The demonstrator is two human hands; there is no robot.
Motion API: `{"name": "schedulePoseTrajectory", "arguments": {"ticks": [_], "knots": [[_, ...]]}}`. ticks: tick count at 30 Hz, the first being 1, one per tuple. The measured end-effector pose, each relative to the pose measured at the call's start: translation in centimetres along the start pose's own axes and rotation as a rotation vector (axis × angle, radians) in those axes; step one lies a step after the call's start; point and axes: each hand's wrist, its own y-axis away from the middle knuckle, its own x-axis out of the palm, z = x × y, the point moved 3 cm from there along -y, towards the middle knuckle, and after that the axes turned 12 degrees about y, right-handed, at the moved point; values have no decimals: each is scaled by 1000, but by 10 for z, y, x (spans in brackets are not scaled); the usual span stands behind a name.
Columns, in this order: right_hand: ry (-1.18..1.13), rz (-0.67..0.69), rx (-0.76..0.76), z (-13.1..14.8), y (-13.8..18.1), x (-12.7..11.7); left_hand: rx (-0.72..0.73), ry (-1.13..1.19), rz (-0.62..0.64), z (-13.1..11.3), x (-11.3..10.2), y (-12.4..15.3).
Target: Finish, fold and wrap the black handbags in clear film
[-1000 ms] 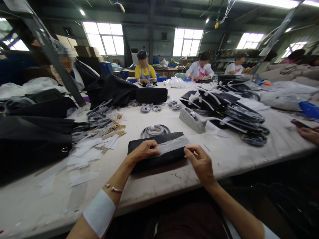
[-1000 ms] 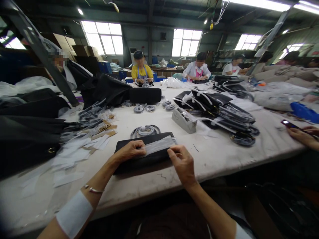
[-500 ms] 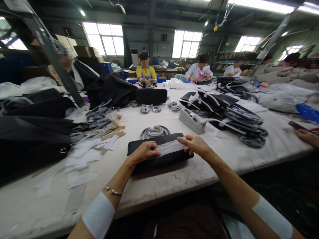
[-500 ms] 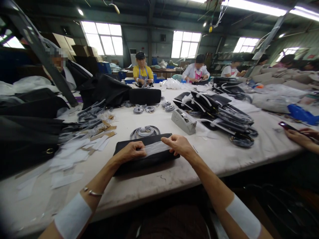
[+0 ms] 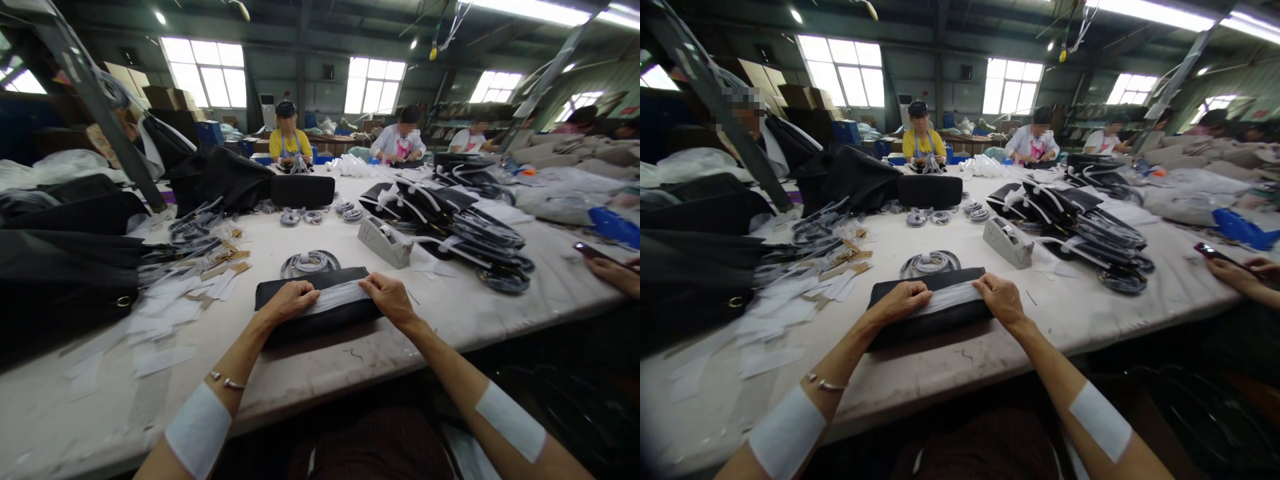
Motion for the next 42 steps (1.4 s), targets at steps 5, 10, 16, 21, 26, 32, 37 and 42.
{"name": "schedulePoseTrajectory", "arguments": {"ticks": [5, 10, 16, 21, 26, 32, 37, 42], "knots": [[50, -2, 7, 1, 2, 3, 24, -70, -96, 11, -4, -8], [89, 2, 9, -2, 7, 7, -8, -216, -111, 15, -21, 5], [88, -5, 10, -9, 10, 13, -171, -234, 28, 9, -41, 26], [116, 50, 39, -10, 3, 12, -213, -292, 128, 8, -44, 21], [164, 83, 69, -6, -3, 9, -191, -263, 139, 9, -43, 17], [148, 153, 99, -8, -9, 7, -192, -232, 119, 7, -47, 16], [122, 153, 78, -10, -9, 7, -110, -46, 17, 11, -63, 48], [128, 168, 91, -8, -9, 5, -52, -176, -4, 11, -66, 67]]}}
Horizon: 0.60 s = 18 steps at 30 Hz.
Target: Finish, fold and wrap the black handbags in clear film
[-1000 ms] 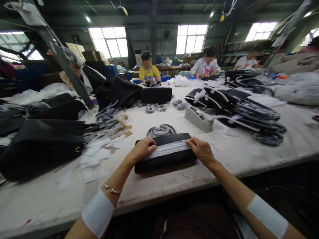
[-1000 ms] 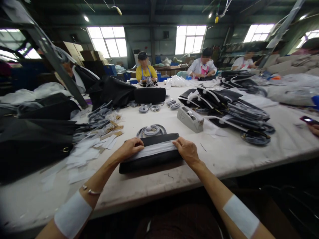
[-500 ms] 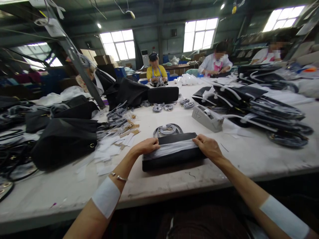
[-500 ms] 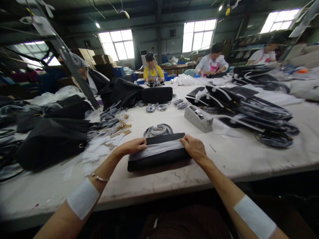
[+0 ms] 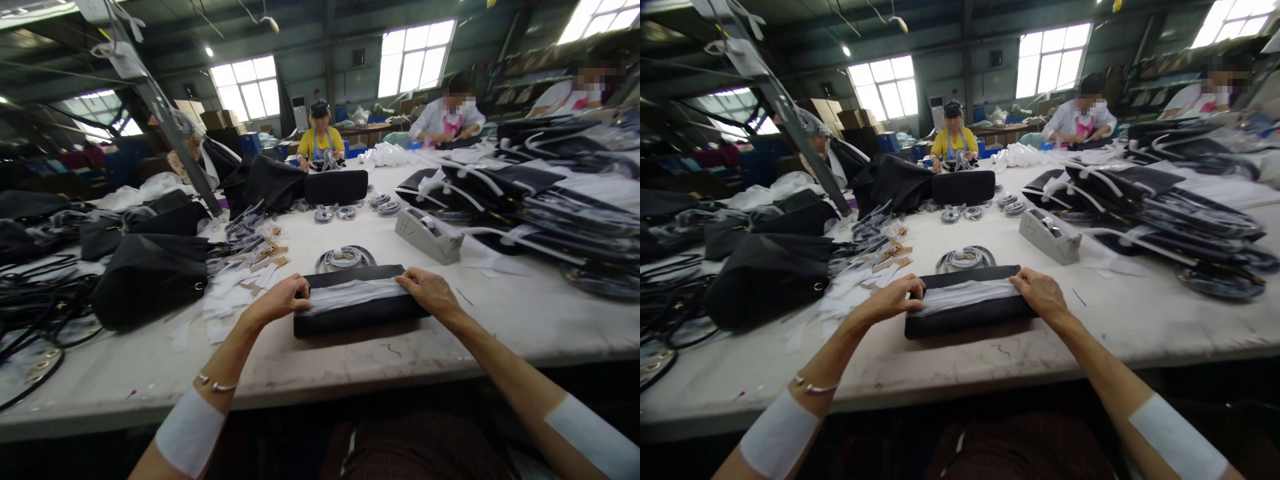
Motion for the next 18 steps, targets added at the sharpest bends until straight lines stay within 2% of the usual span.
{"name": "schedulePoseTrajectory", "arguments": {"ticks": [4, 8, 14, 16, 18], "knots": [[23, 29, 4, 2, 0, -1, -32, -24, 50, 0, 1, -4], [65, 26, -6, 5, -1, -1, -85, 5, 16, 12, -7, -16], [77, 9, 6, 3, -5, -1, -189, 110, 201, 24, -15, -36], [48, 13, 12, 1, -5, 0, -179, 136, 221, 23, -15, -34], [27, 25, 18, 0, -5, 1, -133, 159, 186, 24, -14, -27]]}}
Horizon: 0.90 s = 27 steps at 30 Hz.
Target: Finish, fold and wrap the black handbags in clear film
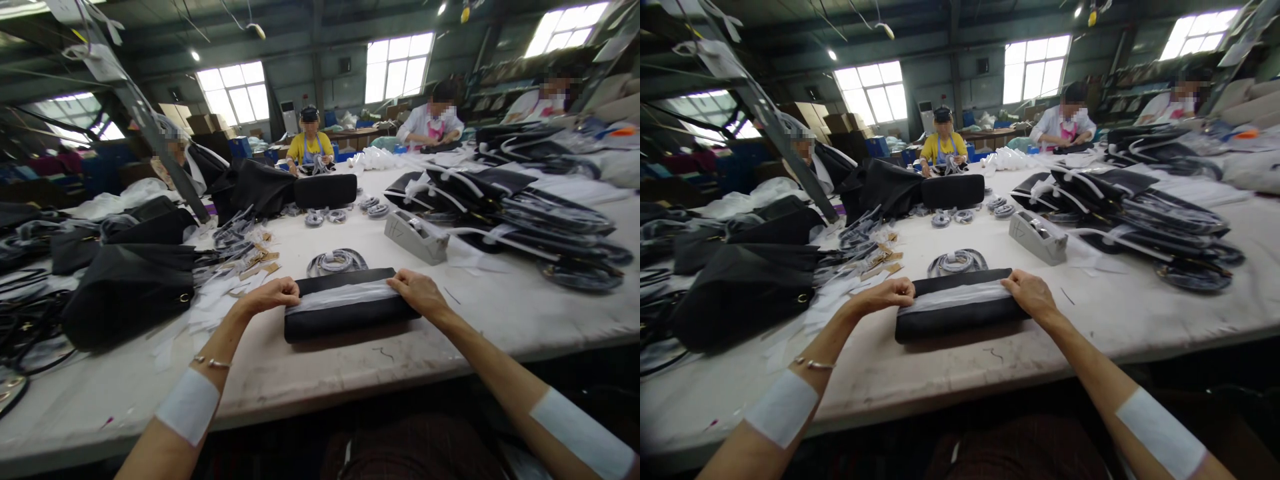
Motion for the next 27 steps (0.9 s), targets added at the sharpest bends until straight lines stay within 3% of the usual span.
{"name": "schedulePoseTrajectory", "arguments": {"ticks": [4, 6, 8, 12, 15, 21, 27], "knots": [[11, 9, 17, 0, -1, 0, 30, -67, -138, 7, 1, 13], [3, 9, 20, 0, -1, -1, 23, -140, -151, 5, 2, 14], [-19, 12, 20, 0, 0, -1, 11, -205, -160, -2, 2, 11], [-58, -15, 20, -3, 5, 0, 59, -295, -304, -28, 8, -7], [-73, -39, 33, -4, 8, 0, 84, -274, -229, -39, 21, -22], [-77, -24, 36, -2, 8, 1, -47, -232, -53, -36, 28, -32], [-73, -4, 58, -3, 7, 1, -36, -306, -106, -38, 28, -28]]}}
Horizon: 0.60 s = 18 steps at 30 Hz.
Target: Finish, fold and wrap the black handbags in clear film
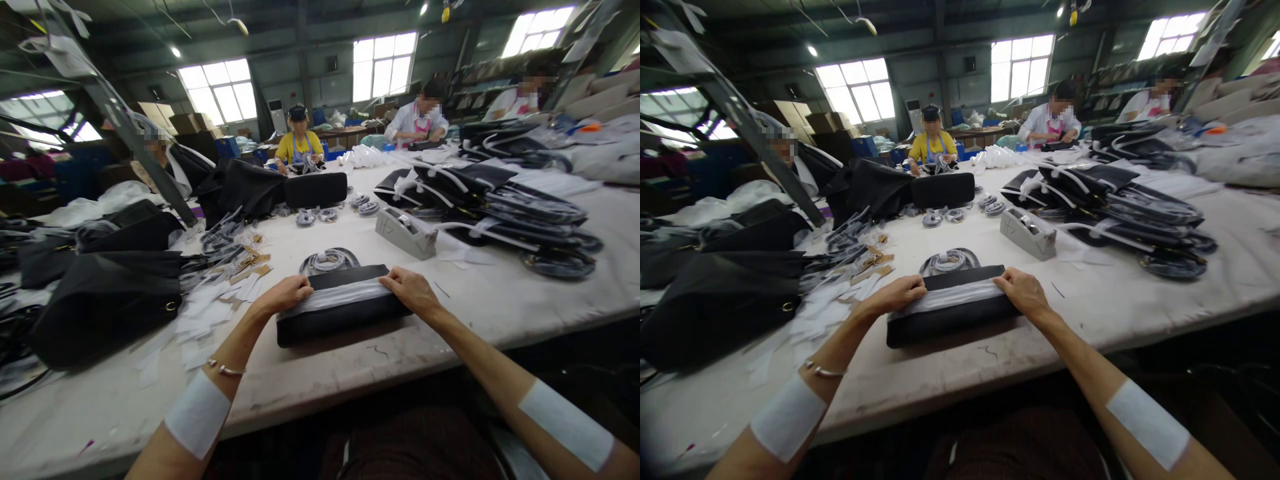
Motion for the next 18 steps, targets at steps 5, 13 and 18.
{"name": "schedulePoseTrajectory", "arguments": {"ticks": [5, 13, 18], "knots": [[34, -8, -31, 0, 0, 1, 38, 74, 67, -1, 1, 6], [137, 47, -21, 5, -7, 1, 143, 53, 230, 1, -3, 15], [103, 73, -9, 5, -9, -1, 166, 43, 289, 4, -6, 18]]}}
